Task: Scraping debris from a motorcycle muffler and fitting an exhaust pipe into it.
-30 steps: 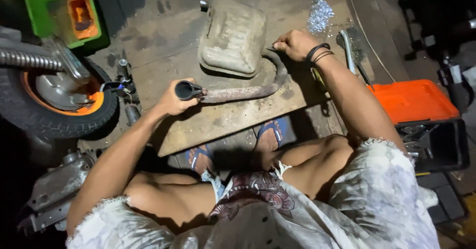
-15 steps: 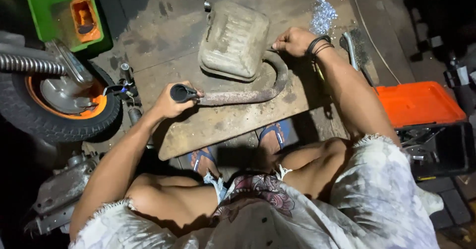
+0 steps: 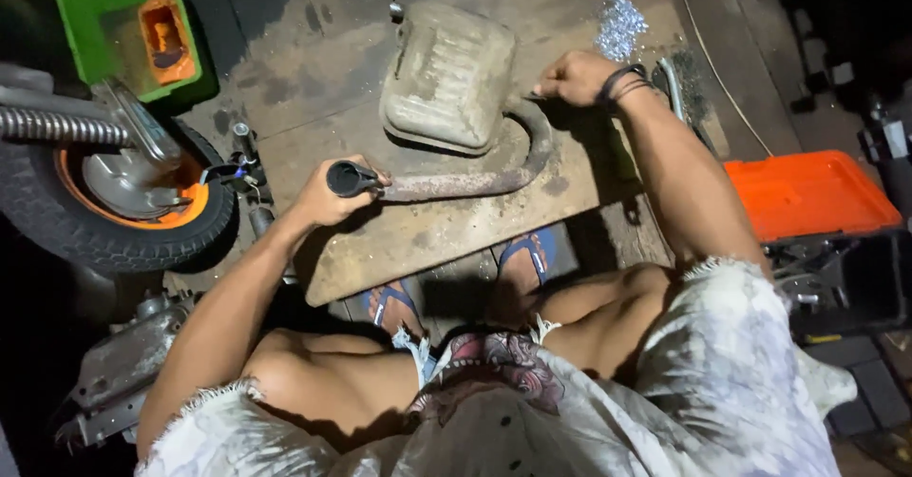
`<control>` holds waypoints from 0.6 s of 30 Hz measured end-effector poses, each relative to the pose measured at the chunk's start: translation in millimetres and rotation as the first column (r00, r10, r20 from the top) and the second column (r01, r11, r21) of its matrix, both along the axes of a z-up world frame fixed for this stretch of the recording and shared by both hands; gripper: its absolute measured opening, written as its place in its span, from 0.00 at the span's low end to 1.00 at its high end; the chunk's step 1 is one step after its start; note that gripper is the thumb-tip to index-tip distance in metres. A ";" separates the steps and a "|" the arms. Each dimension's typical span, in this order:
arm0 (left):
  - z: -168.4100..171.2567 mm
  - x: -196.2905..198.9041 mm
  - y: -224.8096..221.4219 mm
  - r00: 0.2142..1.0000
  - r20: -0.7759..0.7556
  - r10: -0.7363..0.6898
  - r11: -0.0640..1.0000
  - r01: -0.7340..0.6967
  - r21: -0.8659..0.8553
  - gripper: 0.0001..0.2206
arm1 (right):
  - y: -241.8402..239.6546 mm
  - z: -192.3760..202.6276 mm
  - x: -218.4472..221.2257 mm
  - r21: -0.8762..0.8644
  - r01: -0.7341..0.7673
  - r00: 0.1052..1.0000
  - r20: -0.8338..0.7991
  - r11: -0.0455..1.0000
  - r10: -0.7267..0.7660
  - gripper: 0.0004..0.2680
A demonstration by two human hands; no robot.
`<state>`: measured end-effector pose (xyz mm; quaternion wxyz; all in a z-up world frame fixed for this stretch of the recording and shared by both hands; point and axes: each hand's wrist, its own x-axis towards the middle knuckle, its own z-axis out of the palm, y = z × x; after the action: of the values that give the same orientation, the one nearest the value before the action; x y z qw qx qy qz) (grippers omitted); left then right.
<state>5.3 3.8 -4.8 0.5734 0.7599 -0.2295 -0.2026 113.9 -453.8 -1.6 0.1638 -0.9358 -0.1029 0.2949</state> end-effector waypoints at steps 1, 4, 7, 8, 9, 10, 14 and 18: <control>0.2 -0.5 -0.4 0.999 0.033 0.003 1.000 -0.004 0.026 0.10 | 1.4 -2.9 -2.1 0.016 0.013 1.000 0.020 1.000 -0.014 0.12; 3.3 2.7 -4.7 0.997 0.070 0.018 0.997 -0.023 0.076 0.09 | -10.6 -17.3 -13.3 0.035 0.009 0.994 0.112 0.999 -0.012 0.11; 9.4 -1.3 -11.3 0.997 0.062 0.047 0.993 -0.053 0.108 0.08 | -5.8 -5.6 -46.3 -0.031 -0.003 0.981 0.191 1.000 0.009 0.11; 13.3 -0.9 -12.7 0.996 0.067 0.054 0.991 -0.062 0.116 0.08 | 0.9 4.0 -57.4 -0.098 0.011 0.976 0.216 0.995 0.010 0.12; 14.8 0.7 -13.4 0.996 0.065 0.057 0.991 -0.064 0.116 0.08 | 11.9 9.9 -58.0 -0.098 0.009 0.977 0.214 0.995 0.012 0.12; 15.6 -1.3 -13.5 0.996 0.083 0.041 0.992 -0.051 0.116 0.08 | 23.4 14.2 -62.7 -0.207 0.023 0.965 0.259 0.978 0.032 0.14; 23.4 0.1 -17.6 0.993 0.115 0.027 0.990 -0.042 0.136 0.09 | 34.7 -11.2 -50.1 -0.262 -0.009 0.890 0.438 0.965 0.128 0.11; 16.4 -1.9 -10.5 0.993 0.111 0.036 0.988 -0.052 0.147 0.09 | 24.0 -2.8 -65.1 -0.336 -0.051 0.885 0.421 0.941 0.198 0.11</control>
<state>3.4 -6.8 11.6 0.5059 0.8156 -0.2275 -0.1649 48.8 -429.8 -4.4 -0.0354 -0.9836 -0.1501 0.0934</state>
